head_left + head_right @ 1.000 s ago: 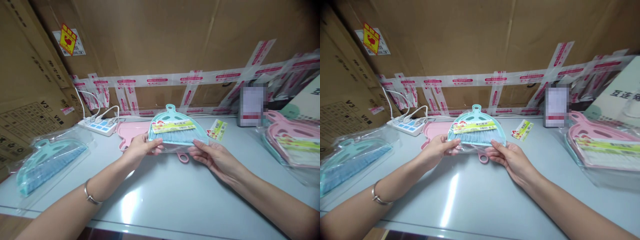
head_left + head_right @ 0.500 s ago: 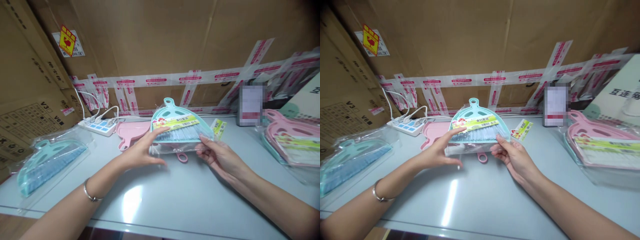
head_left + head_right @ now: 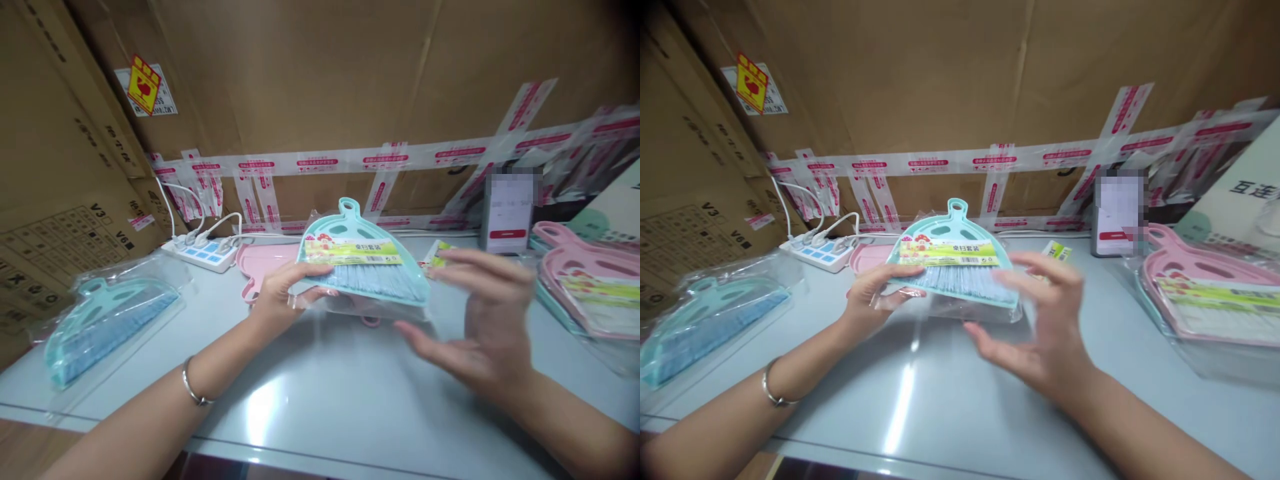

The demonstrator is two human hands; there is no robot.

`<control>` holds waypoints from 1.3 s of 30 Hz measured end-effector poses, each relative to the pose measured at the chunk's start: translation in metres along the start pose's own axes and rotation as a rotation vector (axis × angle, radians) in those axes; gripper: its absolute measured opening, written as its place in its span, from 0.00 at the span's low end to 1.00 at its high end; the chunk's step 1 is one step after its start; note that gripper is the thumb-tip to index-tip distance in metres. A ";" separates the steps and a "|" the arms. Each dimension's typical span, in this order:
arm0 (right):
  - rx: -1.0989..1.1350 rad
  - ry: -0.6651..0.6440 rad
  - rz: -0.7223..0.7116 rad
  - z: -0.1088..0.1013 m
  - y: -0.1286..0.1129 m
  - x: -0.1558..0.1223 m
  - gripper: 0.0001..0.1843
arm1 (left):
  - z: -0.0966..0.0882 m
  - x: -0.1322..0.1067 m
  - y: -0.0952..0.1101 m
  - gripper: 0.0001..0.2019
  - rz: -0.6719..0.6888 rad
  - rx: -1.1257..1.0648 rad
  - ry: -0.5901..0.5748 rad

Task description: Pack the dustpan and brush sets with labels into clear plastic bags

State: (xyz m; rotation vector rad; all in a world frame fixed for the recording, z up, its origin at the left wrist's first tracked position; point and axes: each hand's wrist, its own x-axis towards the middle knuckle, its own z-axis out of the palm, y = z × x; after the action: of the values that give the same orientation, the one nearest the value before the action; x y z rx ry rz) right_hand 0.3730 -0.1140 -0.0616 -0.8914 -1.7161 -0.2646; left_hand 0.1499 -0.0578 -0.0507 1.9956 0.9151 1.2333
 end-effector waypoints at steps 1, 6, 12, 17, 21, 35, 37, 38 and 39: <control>-0.073 -0.111 -0.134 0.001 -0.005 0.001 0.25 | 0.001 0.000 0.002 0.08 0.004 0.012 -0.009; -0.089 -0.454 -0.269 0.007 -0.019 0.000 0.07 | 0.006 -0.002 0.009 0.10 -0.018 0.032 -0.045; -0.153 -0.491 -0.165 -0.011 0.001 -0.001 0.09 | 0.003 -0.001 0.004 0.10 0.005 0.020 0.019; -0.247 -0.367 -0.153 -0.025 0.014 0.007 0.11 | -0.001 -0.001 0.000 0.10 0.061 0.069 0.121; -0.321 -0.415 -0.146 -0.030 0.018 0.011 0.16 | -0.001 -0.002 0.000 0.09 0.014 0.047 0.166; 0.387 -0.260 0.528 -0.015 0.021 0.001 0.54 | -0.003 0.000 -0.007 0.09 0.014 -0.042 0.311; 0.513 -0.340 0.668 -0.008 0.015 0.000 0.53 | 0.000 -0.004 -0.005 0.10 0.000 -0.012 0.253; 0.522 -0.346 0.709 -0.005 0.013 0.000 0.45 | 0.002 -0.006 -0.004 0.10 -0.005 -0.006 0.223; 0.508 -0.330 0.742 -0.003 0.011 0.000 0.35 | 0.003 -0.007 -0.002 0.10 -0.006 -0.009 0.196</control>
State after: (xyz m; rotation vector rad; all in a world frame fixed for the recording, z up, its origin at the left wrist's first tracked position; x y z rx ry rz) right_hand 0.3827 -0.1081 -0.0636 -1.1458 -1.5082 0.8133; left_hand 0.1499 -0.0621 -0.0570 1.8875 1.0061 1.4462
